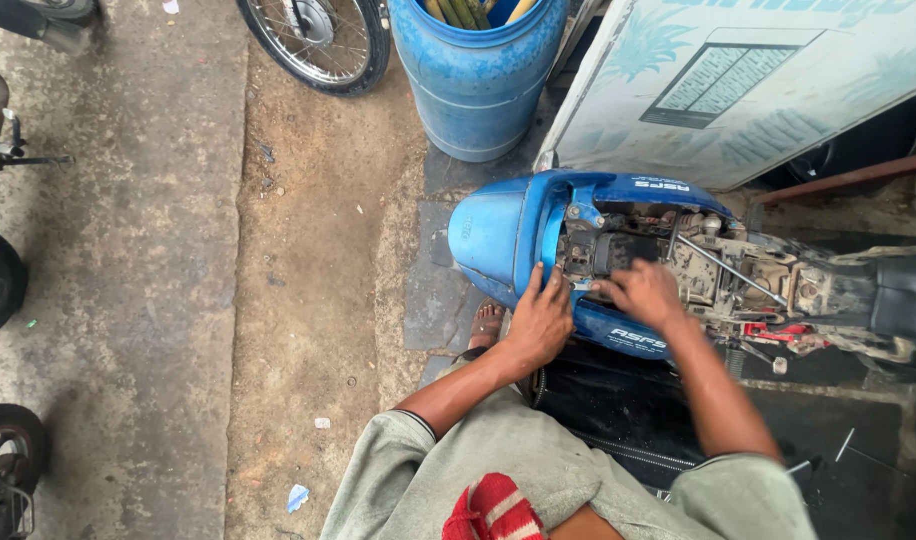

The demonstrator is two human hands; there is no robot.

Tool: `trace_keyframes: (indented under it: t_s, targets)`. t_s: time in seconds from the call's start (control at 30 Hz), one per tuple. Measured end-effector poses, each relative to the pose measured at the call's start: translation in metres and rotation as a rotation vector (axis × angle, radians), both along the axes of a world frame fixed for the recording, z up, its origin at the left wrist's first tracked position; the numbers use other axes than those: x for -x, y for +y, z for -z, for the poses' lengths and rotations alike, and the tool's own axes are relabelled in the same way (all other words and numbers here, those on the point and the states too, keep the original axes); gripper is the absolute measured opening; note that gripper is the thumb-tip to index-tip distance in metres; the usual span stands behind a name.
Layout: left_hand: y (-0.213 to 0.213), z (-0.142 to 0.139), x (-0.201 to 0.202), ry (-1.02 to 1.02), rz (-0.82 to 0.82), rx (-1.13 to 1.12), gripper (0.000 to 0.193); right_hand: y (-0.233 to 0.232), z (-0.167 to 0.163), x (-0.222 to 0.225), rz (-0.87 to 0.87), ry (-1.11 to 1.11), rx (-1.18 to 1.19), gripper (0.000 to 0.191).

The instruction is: The person aligns and secures a blue motorcycle front fender to the frame using a wrench. They repeatedly tighten bolts at the fender mounting points while holding the fender in place with the other hand.

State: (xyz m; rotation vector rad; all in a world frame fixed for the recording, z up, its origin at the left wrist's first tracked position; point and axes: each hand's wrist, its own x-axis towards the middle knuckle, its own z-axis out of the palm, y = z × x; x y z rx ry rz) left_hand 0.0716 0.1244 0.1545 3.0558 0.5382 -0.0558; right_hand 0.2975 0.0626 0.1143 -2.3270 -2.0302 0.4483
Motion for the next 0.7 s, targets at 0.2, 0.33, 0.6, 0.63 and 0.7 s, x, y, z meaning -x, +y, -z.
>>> trace_keyframes:
  t_s: [0.2, 0.33, 0.6, 0.63, 0.7]
  targets:
    - [0.001, 0.006, 0.005, -0.001, 0.001, 0.025, 0.044, -0.060, 0.035, 0.118, 0.684, 0.217, -0.088, 0.048]
    - [-0.001, 0.013, 0.010, -0.256, -0.055, 0.082, 0.047, -0.075, 0.037, 0.124, 0.753, 0.321, -0.216, 0.048]
    - [0.001, 0.015, 0.007, -0.144, 0.028, 0.001, 0.056, -0.040, 0.008, 0.024, 0.287, 0.210, 0.088, 0.055]
    - [0.000, 0.014, 0.006, -0.116, 0.029, 0.020, 0.059, -0.028, 0.004, 0.011, 0.204, 0.204, 0.143, 0.054]
    - [-0.001, 0.012, 0.002, -0.058, 0.023, 0.013, 0.058, -0.004, -0.004, -0.006, 0.035, 0.149, 0.177, 0.052]
